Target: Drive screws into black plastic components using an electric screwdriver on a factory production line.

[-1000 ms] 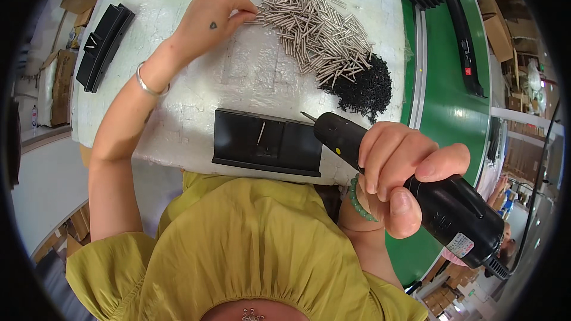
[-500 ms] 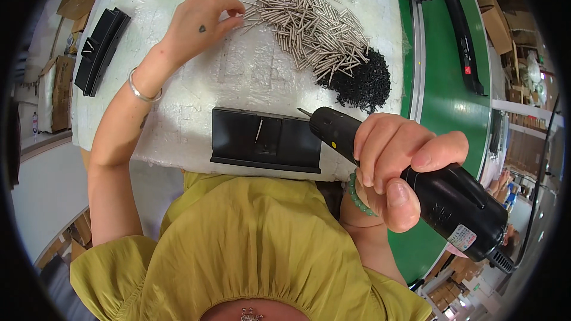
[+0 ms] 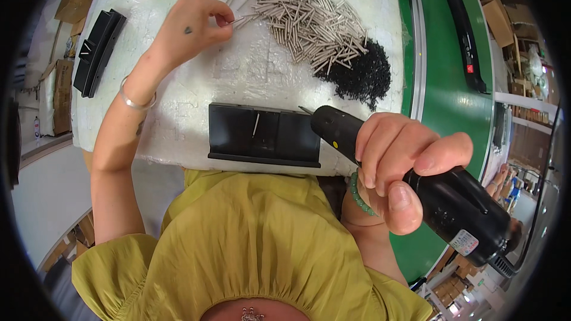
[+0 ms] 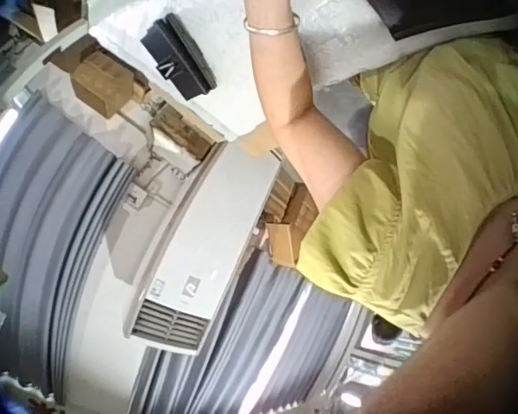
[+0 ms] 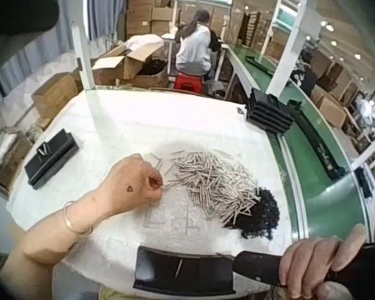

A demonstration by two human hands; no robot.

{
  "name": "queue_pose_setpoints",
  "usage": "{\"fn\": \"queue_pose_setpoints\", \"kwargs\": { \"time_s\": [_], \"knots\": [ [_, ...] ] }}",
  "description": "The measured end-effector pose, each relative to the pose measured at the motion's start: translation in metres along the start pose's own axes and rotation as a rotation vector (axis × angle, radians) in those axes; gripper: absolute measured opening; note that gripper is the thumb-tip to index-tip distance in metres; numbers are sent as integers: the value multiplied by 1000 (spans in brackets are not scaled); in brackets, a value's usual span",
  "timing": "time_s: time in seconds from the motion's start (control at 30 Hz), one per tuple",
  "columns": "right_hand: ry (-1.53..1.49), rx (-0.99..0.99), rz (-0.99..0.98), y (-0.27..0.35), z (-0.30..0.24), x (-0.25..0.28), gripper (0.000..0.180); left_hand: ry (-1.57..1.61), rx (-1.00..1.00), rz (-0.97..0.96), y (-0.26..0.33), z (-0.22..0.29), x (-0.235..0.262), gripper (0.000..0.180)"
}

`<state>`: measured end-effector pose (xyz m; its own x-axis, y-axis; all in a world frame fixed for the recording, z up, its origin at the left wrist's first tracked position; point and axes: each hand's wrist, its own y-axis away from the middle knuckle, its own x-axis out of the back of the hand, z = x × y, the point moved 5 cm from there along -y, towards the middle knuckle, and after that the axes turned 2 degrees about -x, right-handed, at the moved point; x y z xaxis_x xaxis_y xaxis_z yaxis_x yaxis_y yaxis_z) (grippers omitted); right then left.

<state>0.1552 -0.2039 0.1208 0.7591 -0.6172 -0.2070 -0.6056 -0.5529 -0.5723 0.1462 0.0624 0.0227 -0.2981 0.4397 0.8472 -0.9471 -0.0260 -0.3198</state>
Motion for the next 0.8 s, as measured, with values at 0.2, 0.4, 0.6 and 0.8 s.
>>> {"fn": "queue_pose_setpoints", "kwargs": {
  "time_s": [0.2,0.4,0.6,0.8],
  "knots": [
    [50,-52,-26,1,2,-6,24,307,-61,67,56,70,11,13],
    [61,-89,-150,1,9,-14,28,233,-119,152,86,104,-5,21],
    [84,-120,-185,2,13,-19,29,228,-37,135,89,104,-12,19],
    [80,-115,-201,2,15,-20,30,249,3,141,89,103,-14,17]
  ]
}}
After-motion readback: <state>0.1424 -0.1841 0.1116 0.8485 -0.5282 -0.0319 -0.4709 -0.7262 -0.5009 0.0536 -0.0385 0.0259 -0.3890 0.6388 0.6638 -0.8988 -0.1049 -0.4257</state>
